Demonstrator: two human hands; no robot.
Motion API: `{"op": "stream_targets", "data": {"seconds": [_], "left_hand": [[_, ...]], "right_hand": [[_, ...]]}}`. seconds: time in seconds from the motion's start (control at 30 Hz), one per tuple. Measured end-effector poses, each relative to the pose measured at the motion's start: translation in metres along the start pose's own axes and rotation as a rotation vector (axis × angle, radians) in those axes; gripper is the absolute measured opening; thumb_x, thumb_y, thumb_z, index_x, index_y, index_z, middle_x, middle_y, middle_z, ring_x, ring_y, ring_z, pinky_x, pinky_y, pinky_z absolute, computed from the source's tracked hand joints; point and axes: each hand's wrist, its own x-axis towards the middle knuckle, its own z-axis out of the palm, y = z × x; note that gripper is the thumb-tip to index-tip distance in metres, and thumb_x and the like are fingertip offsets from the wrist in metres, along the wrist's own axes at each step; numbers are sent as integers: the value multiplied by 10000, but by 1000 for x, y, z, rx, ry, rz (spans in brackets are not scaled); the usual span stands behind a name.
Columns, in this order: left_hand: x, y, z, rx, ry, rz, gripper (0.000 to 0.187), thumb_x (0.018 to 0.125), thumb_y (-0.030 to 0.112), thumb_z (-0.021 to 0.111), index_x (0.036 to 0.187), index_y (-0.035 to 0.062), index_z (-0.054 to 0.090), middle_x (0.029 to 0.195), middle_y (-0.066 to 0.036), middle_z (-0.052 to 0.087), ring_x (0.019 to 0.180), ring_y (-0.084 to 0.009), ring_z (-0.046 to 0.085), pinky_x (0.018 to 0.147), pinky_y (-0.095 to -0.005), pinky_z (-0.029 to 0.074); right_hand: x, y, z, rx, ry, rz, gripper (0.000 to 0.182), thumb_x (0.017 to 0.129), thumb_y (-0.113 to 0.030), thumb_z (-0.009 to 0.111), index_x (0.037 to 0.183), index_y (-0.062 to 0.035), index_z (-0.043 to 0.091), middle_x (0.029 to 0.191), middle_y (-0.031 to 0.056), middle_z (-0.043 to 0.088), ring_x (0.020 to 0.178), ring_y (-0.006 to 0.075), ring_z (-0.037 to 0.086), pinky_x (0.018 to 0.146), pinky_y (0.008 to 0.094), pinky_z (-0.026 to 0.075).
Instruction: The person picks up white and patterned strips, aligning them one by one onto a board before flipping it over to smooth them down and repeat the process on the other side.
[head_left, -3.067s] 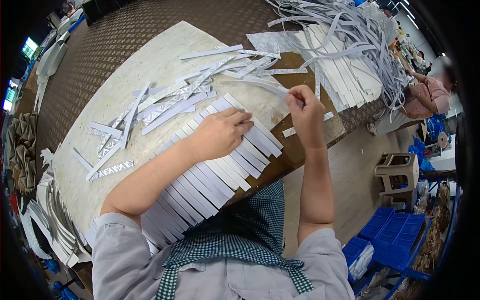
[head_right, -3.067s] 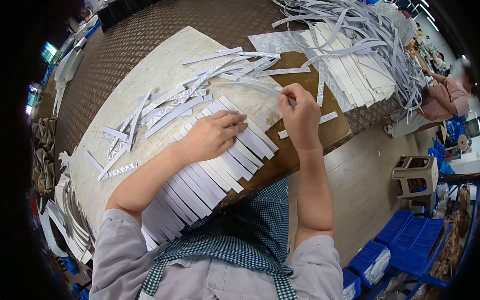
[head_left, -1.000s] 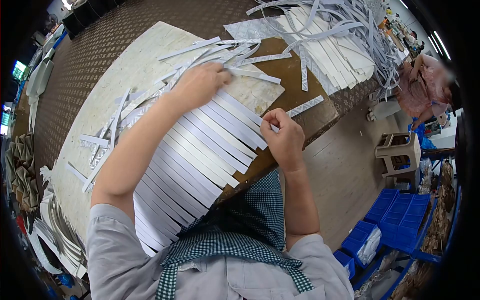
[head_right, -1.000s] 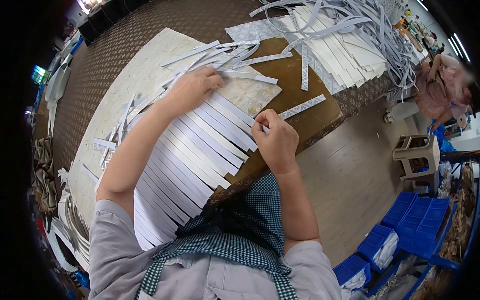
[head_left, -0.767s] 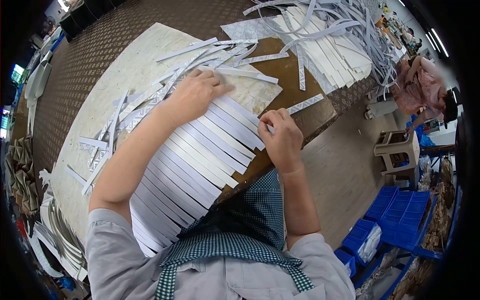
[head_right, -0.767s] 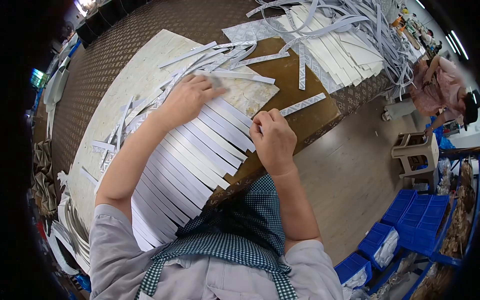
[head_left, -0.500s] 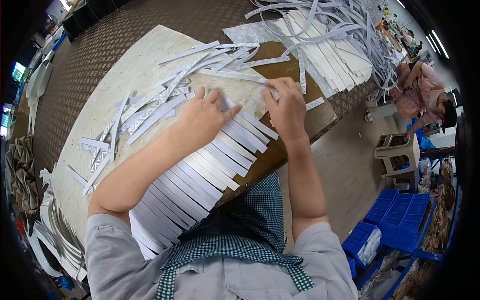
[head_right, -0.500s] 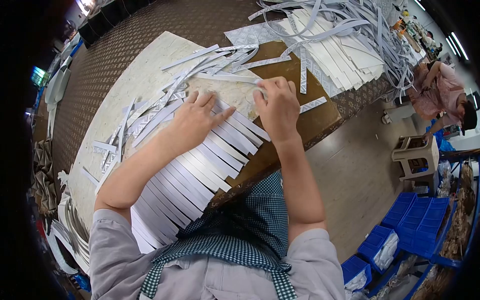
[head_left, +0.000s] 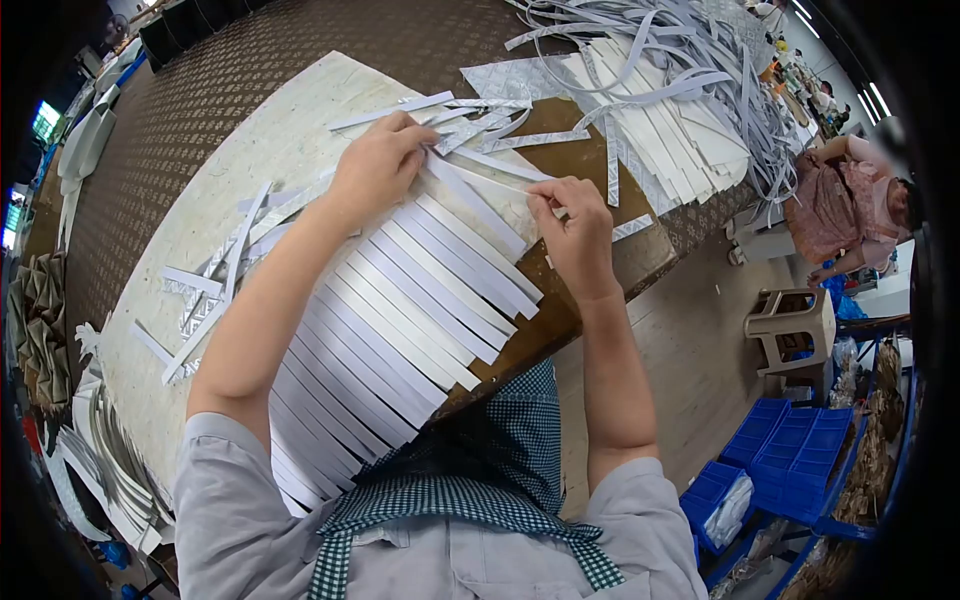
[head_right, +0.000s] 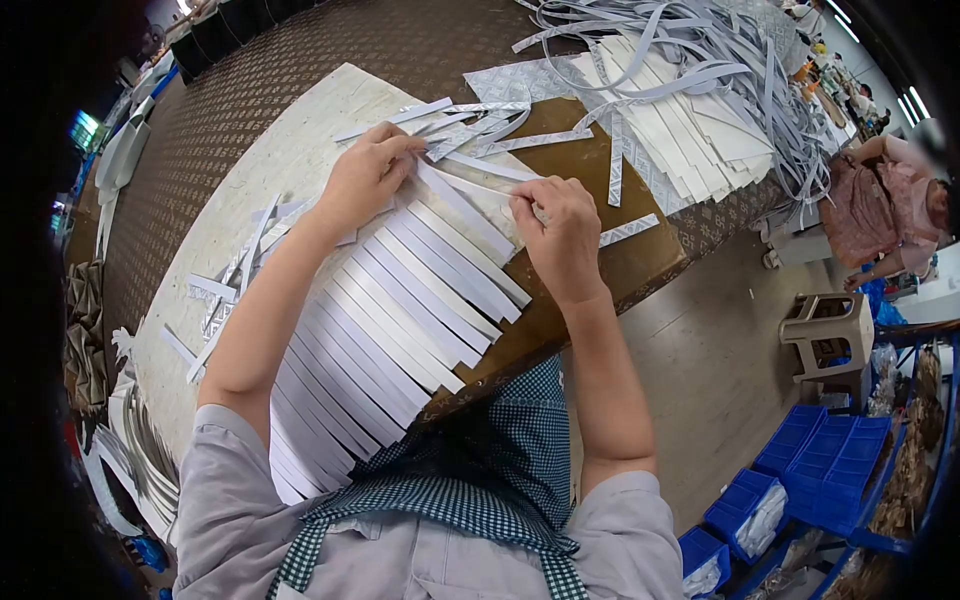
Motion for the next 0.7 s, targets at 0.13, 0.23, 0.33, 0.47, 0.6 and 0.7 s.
{"op": "stream_targets", "data": {"seconds": [0.13, 0.23, 0.33, 0.47, 0.6, 0.7], "left_hand": [[-2, -8, 0, 40, -147, 42, 233, 903, 94, 567, 1088, 85, 709, 1027, -110, 652, 1052, -285, 597, 905, -407, 503], [-6, -6, 0, 29, -142, 34, 251, 905, 98, 570, 1118, 92, 703, 1036, -112, 657, 1054, -281, 592, 916, -404, 502], [-7, 3, -5, 54, -144, 8, 288, 913, 97, 560, 1169, 94, 694, 1045, -116, 663, 1060, -286, 593, 929, -403, 499], [-4, 5, -3, 78, -147, -3, 360, 939, 77, 546, 1284, 97, 648, 1033, -109, 653, 1003, -260, 607, 890, -369, 502], [-2, 1, 1, -30, -139, -26, 378, 959, 63, 512, 1317, 95, 632, 1015, -113, 662, 928, -241, 632, 862, -356, 509], [-3, 3, -2, -75, -155, -41, 382, 964, 60, 491, 1318, 88, 633, 984, -114, 668, 890, -233, 636, 850, -355, 511]], "right_hand": [[-14, -2, -10, 43, -26, 81, 36, 844, -66, 713, 873, -55, 696, 826, 56, 669, 736, 231, 596, 693, 352, 490], [-21, -1, -10, 133, 16, 218, 48, 864, -73, 712, 899, -42, 699, 833, 67, 666, 726, 207, 598, 667, 335, 499], [-21, -1, -10, 242, 55, 341, 74, 880, -73, 705, 945, -38, 705, 850, 74, 665, 721, 201, 600, 655, 319, 507], [-21, -1, -9, 202, 58, 396, 121, 856, -91, 725, 971, -53, 714, 900, 61, 674, 778, 209, 606, 706, 336, 516], [-28, -10, -9, -136, 165, 237, 133, 813, -112, 753, 939, -86, 716, 904, 44, 657, 866, 245, 600, 796, 376, 502], [-46, -16, -11, -201, -21, 135, 146, 785, -127, 768, 917, -113, 707, 912, 35, 640, 897, 276, 581, 829, 388, 476]]}}
